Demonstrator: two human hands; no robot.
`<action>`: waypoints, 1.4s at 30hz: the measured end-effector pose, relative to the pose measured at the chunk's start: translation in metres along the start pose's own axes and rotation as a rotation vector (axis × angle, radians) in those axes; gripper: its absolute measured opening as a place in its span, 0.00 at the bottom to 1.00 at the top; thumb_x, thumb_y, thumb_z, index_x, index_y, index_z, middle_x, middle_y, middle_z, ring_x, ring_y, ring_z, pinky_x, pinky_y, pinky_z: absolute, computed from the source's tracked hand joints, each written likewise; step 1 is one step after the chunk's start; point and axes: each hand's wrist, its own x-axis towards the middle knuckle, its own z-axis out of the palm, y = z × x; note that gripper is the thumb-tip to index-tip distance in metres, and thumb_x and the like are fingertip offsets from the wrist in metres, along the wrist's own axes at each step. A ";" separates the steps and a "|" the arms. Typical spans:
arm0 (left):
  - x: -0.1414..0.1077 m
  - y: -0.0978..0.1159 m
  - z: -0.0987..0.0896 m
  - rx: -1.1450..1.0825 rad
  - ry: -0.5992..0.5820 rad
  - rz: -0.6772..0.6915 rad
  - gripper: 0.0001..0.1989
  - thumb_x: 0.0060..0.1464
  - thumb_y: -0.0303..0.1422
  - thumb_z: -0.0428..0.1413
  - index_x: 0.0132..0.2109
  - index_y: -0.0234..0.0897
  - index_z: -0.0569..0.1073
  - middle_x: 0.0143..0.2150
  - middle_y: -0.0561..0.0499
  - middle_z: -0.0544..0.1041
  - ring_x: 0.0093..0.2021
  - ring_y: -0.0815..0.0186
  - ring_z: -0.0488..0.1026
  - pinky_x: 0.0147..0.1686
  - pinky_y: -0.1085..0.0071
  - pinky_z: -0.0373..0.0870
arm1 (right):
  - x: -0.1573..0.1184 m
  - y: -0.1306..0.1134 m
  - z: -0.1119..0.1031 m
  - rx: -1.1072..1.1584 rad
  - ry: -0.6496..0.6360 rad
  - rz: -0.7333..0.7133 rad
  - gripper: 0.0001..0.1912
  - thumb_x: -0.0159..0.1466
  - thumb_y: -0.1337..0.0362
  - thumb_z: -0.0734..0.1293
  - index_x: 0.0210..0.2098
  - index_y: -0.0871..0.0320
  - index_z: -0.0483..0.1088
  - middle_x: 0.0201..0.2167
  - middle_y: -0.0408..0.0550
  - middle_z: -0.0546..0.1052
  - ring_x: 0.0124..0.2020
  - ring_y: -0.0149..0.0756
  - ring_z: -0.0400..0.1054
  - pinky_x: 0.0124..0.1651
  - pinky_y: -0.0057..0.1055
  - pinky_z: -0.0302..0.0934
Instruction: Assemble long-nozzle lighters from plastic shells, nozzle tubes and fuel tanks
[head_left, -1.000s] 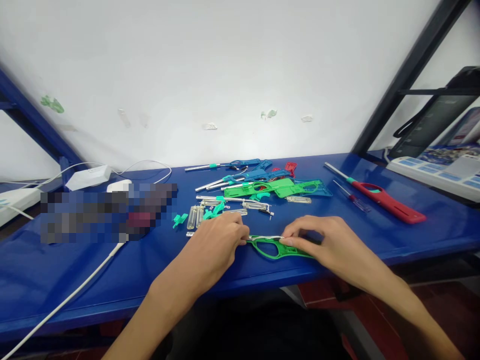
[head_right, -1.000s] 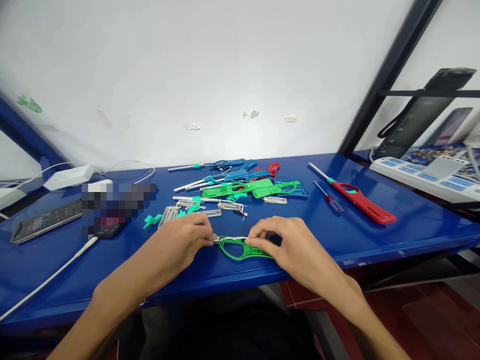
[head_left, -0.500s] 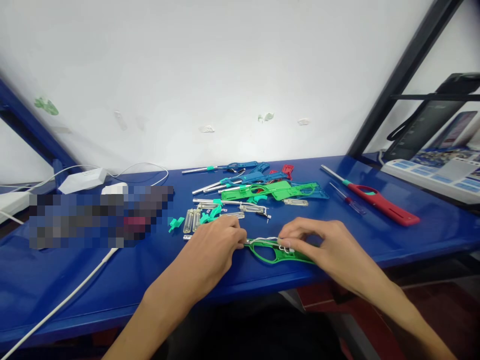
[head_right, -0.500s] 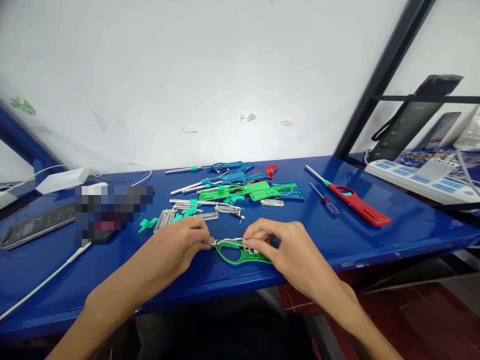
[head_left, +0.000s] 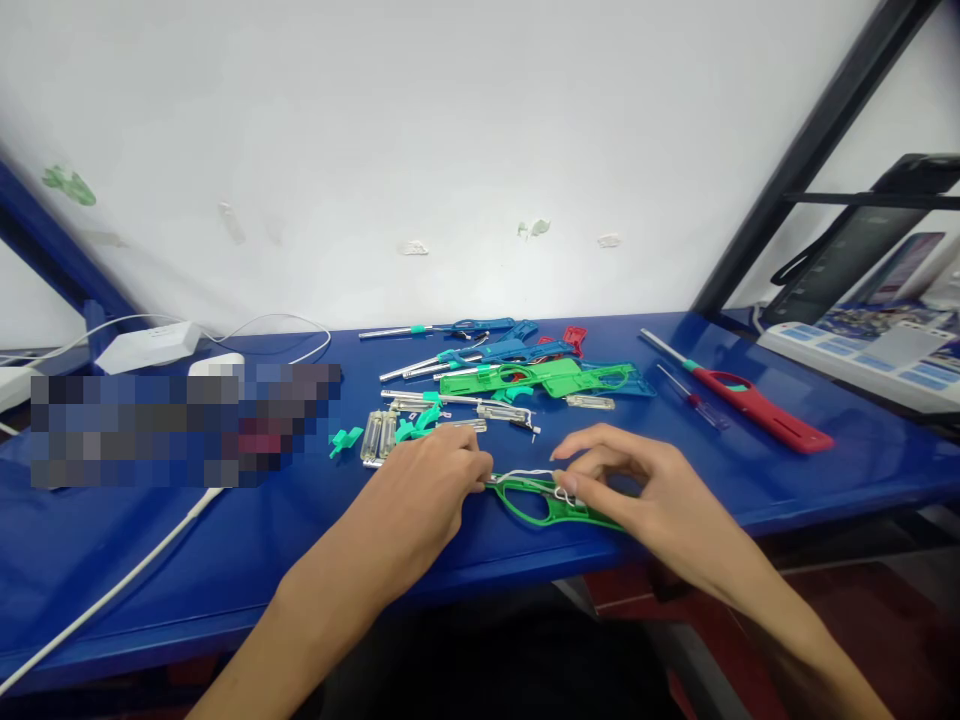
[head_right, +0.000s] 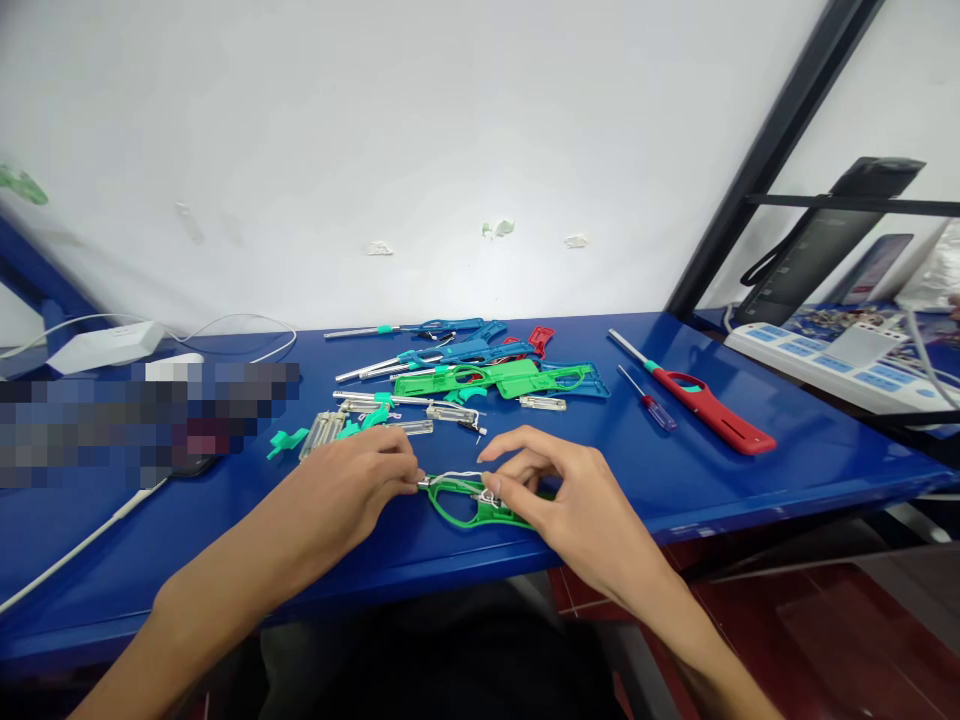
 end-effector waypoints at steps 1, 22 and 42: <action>0.001 0.000 0.000 0.001 0.000 0.004 0.18 0.63 0.15 0.46 0.38 0.37 0.76 0.41 0.50 0.73 0.41 0.62 0.72 0.41 0.66 0.67 | 0.000 0.000 0.000 0.009 -0.006 0.010 0.13 0.67 0.51 0.71 0.45 0.52 0.76 0.27 0.42 0.81 0.33 0.38 0.76 0.39 0.33 0.67; 0.001 -0.002 0.002 0.023 0.009 0.025 0.17 0.64 0.16 0.48 0.41 0.38 0.78 0.43 0.49 0.74 0.42 0.61 0.73 0.37 0.65 0.64 | -0.011 0.002 0.002 -0.112 0.029 -0.063 0.16 0.70 0.47 0.68 0.39 0.51 0.81 0.38 0.46 0.84 0.39 0.42 0.78 0.42 0.34 0.71; 0.000 0.004 -0.001 0.042 -0.006 0.016 0.18 0.63 0.15 0.47 0.43 0.37 0.78 0.45 0.48 0.74 0.43 0.59 0.73 0.38 0.65 0.67 | -0.041 0.032 0.004 -0.728 0.212 -0.680 0.17 0.69 0.73 0.69 0.55 0.53 0.74 0.46 0.42 0.85 0.38 0.35 0.74 0.44 0.38 0.68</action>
